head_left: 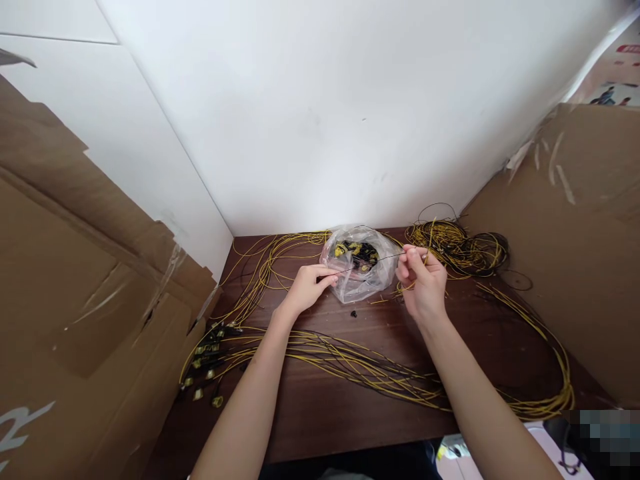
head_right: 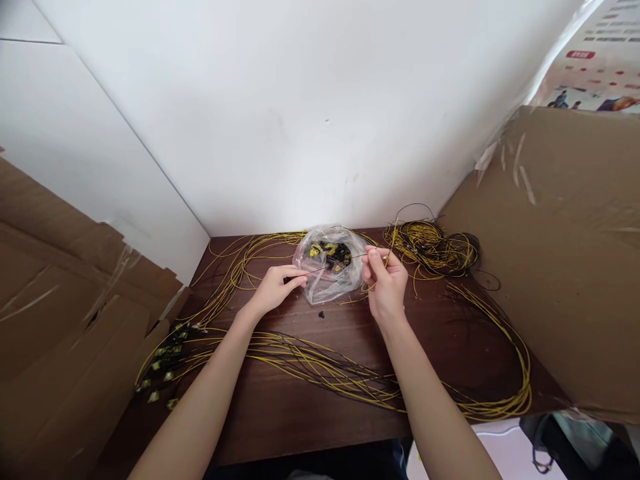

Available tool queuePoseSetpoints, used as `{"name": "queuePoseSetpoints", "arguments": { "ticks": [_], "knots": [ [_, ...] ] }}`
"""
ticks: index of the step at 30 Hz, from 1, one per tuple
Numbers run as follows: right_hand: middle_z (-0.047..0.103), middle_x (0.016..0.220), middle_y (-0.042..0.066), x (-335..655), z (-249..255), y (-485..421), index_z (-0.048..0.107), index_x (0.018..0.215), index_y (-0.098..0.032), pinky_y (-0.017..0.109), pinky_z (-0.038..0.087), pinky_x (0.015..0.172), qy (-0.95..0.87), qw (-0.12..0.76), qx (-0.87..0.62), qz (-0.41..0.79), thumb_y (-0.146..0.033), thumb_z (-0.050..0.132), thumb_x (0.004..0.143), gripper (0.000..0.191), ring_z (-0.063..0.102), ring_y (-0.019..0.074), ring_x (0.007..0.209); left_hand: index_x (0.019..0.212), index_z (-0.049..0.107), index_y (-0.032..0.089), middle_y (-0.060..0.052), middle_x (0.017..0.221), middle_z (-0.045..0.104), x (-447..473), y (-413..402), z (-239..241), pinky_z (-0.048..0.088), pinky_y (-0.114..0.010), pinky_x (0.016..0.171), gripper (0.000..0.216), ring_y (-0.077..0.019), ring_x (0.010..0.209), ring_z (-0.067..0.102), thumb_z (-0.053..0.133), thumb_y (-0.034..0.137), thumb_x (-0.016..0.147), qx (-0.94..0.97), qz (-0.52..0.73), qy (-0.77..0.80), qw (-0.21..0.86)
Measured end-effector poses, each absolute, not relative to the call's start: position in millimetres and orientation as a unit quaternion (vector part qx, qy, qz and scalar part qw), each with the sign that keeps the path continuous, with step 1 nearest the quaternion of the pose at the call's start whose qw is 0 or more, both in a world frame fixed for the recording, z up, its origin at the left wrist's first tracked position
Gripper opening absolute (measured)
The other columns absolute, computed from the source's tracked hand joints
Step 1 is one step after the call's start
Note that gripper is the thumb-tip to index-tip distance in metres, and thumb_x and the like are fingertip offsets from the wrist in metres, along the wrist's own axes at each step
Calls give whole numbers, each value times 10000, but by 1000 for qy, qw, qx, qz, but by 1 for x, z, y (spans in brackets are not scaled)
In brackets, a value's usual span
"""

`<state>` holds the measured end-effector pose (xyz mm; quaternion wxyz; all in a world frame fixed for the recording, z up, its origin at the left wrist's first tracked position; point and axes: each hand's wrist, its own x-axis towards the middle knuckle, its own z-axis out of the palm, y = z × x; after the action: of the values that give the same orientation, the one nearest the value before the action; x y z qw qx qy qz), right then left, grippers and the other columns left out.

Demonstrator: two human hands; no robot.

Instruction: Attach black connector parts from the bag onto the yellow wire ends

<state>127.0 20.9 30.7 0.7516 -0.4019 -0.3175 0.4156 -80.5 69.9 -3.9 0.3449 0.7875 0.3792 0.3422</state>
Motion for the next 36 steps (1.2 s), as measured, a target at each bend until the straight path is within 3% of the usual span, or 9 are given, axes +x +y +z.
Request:
{"name": "queuePoseSetpoints", "arguments": {
  "ticks": [16, 21, 25, 28, 32, 36],
  "knots": [
    [509, 655, -53, 150, 31, 27, 595, 793, -190, 157, 219, 373, -290, 790, -383, 381, -362, 734, 648, 264, 371, 24, 450, 932, 722, 160, -53, 907, 724, -79, 68, -1, 486, -270, 782, 199, -174, 830, 657, 566, 209, 819, 787, 350, 380, 337],
    [566, 666, -30, 132, 22, 25, 623, 990, -198, 191, 239, 395, -409, 677, -463, 400, -424, 646, 738, 339, 353, 52, 438, 901, 730, 164, -48, 882, 725, -78, 66, 0, 489, -268, 759, 195, -171, 791, 655, 558, 216, 826, 789, 349, 385, 328],
    [601, 736, 12, 115, 9, 21, 675, 972, -195, 254, 387, 558, -639, 491, -536, 251, -330, 608, 791, 236, 473, 113, 574, 915, 727, 168, -50, 906, 724, -77, 66, 0, 491, -279, 792, 196, -176, 815, 659, 559, 215, 826, 789, 352, 377, 332],
    [603, 836, 42, 106, 1, 17, 673, 1023, -214, 285, 416, 654, -731, 391, -532, 173, -295, 537, 847, 237, 533, 152, 684, 927, 724, 168, -53, 938, 720, -77, 66, 0, 489, -277, 807, 199, -176, 854, 658, 555, 206, 828, 793, 356, 364, 335],
    [589, 868, 45, 102, -5, 16, 678, 966, -219, 289, 414, 670, -747, 344, -548, 152, -293, 530, 853, 200, 551, 168, 730, 900, 728, 163, -58, 934, 720, -76, 66, 1, 482, -272, 826, 185, -172, 868, 657, 562, 201, 828, 797, 358, 355, 332],
    [572, 810, 33, 102, -3, 18, 662, 821, -194, 276, 390, 635, -729, 378, -544, 175, -299, 536, 851, 167, 514, 150, 678, 889, 728, 161, -60, 937, 719, -77, 67, 1, 476, -281, 839, 181, -173, 869, 655, 562, 198, 827, 799, 356, 358, 325]
  ]
}}
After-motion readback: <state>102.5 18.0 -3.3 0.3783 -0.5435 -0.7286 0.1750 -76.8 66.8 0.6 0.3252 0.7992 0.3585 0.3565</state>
